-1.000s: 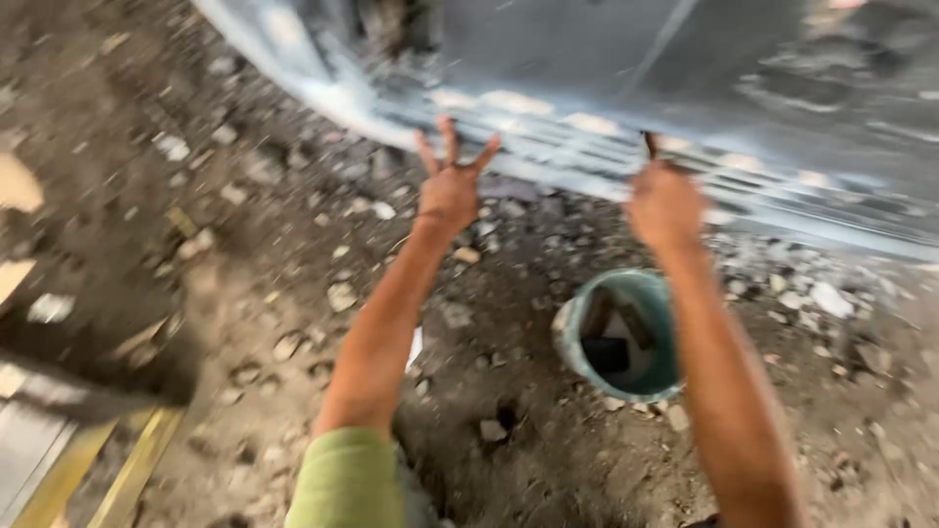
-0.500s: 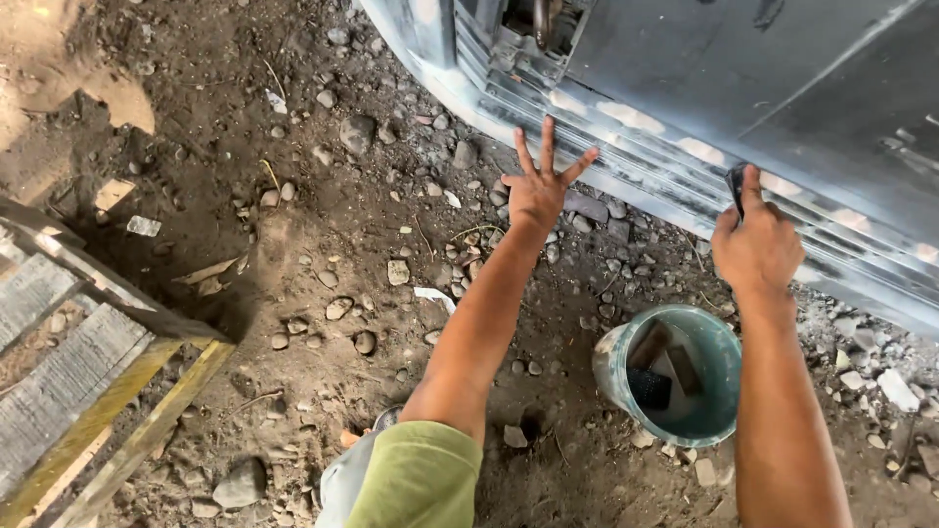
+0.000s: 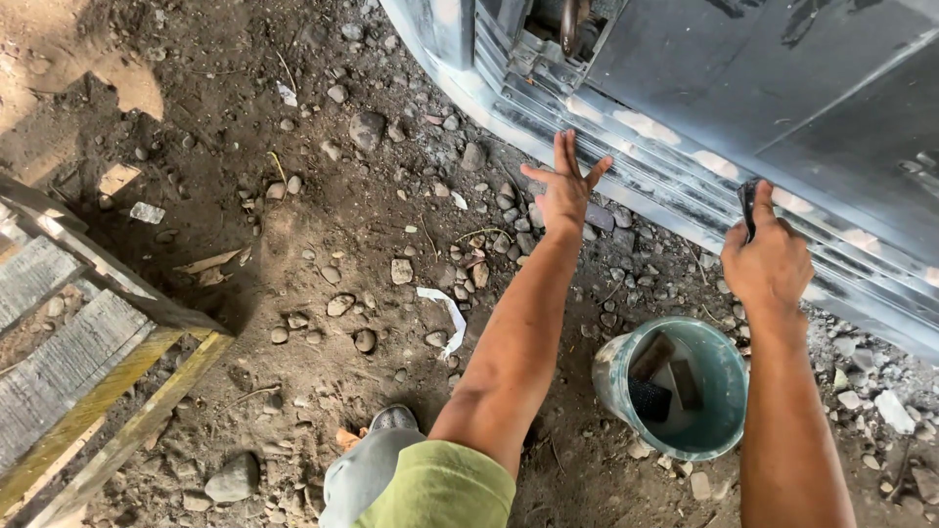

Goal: The person sands the lower edge and front grille area of a car bumper using a sanding block. They repeatedly dip the sanding block into a bucket of water and continue sanding different sections of the bumper.

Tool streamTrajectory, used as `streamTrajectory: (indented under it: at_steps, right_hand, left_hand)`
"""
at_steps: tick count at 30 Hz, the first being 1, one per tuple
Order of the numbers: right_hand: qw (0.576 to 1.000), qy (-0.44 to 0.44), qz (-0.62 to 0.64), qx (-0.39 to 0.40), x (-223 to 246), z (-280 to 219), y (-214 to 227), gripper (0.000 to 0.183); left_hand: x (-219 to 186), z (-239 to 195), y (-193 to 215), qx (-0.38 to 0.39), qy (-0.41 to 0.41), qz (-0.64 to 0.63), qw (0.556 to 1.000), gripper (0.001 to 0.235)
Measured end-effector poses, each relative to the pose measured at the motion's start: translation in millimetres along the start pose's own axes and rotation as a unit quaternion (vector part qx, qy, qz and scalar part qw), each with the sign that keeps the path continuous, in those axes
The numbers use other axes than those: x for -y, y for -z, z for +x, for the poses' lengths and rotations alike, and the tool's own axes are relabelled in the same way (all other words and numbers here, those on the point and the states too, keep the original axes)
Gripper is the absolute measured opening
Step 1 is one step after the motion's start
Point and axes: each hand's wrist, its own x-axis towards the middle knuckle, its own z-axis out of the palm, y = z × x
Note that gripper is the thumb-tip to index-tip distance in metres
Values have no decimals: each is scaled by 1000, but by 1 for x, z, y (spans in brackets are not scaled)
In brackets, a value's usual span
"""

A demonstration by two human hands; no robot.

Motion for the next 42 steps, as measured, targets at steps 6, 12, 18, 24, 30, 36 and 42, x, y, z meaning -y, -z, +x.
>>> streamTrajectory:
  at_steps: [6, 12, 18, 24, 30, 36, 42]
  right_hand:
    - [989, 114, 64, -75, -28, -24, 11, 58]
    - [928, -126, 81, 342, -119, -102, -47, 62]
    - [932, -146, 37, 329, -129, -107, -58, 58]
    - [752, -203, 572, 257, -116, -119, -73, 62]
    - [566, -292, 749, 183, 10, -178, -83, 53]
    - [331, -236, 887, 219, 84, -222, -135, 53]
    - [279, -231, 876, 317, 173, -258, -161, 88]
  left_hand:
    - [0, 0, 5, -19, 26, 4, 999, 126]
    - [-30, 21, -11, -96, -56, 114, 987, 110]
    - [-59, 21, -4, -180, -144, 148, 962, 55]
    - [-47, 5, 46, -185, -135, 54, 972, 50]
    - [-47, 3, 83, -189, -109, 38, 975, 49]
    - [-41, -3, 106, -161, -159, 52, 973, 54]
    - [-35, -19, 130, -113, -167, -49, 978, 60]
